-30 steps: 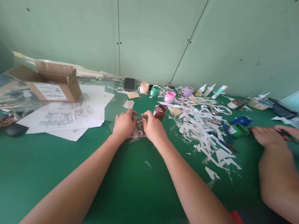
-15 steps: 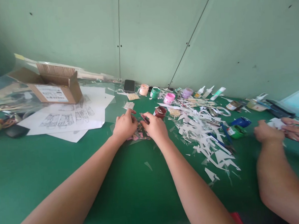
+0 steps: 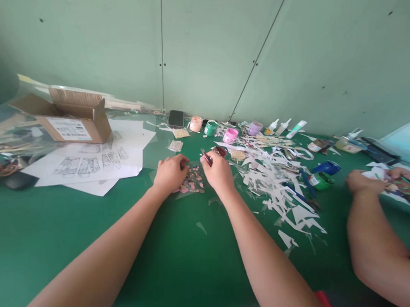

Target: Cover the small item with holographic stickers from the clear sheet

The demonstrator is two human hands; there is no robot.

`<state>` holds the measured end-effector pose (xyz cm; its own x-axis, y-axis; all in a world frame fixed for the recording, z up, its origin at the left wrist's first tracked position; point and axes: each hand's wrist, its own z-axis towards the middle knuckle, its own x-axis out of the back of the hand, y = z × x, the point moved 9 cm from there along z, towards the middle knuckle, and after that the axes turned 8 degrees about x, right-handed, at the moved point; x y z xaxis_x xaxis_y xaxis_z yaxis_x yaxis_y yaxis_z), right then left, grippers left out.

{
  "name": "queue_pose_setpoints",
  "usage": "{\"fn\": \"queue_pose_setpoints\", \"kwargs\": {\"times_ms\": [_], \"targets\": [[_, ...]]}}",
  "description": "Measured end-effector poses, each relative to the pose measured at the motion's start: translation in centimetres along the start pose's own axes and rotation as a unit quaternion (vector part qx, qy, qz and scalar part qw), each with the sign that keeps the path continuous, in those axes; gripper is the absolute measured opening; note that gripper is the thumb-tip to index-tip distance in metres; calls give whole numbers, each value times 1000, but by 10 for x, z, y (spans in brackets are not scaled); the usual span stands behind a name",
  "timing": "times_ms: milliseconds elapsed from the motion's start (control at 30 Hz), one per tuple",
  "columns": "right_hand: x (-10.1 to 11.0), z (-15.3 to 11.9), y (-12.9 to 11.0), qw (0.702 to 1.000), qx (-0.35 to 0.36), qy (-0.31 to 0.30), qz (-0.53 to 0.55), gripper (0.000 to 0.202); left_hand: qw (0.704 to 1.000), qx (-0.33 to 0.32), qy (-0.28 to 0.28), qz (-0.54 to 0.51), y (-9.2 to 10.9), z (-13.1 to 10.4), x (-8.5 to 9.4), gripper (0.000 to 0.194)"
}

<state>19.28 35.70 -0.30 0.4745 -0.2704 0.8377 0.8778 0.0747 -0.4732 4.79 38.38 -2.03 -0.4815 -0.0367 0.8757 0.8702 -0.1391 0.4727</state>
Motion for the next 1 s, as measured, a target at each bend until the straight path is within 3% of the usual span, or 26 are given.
{"fn": "queue_pose_setpoints", "kwargs": {"times_ms": [167, 500, 667, 867, 1000], "targets": [[9, 0, -5, 1000, 23, 6, -8, 32, 1000, 2, -2, -4, 0, 0, 1, 26], [2, -5, 4, 992, -13, -76, -99, 30, 1000, 3, 4, -28, -3, 2, 0, 13], [0, -6, 1, 989, 7, -106, -98, 30, 1000, 0, 4, -22, -3, 2, 0, 12], [18, -1, -1, 999, 43, -24, 7, 28, 1000, -4, 1, -7, -4, 2, -2, 13], [23, 1, -1, 989, 73, 31, 125, 28, 1000, -3, -2, -6, -4, 2, -3, 15]]}}
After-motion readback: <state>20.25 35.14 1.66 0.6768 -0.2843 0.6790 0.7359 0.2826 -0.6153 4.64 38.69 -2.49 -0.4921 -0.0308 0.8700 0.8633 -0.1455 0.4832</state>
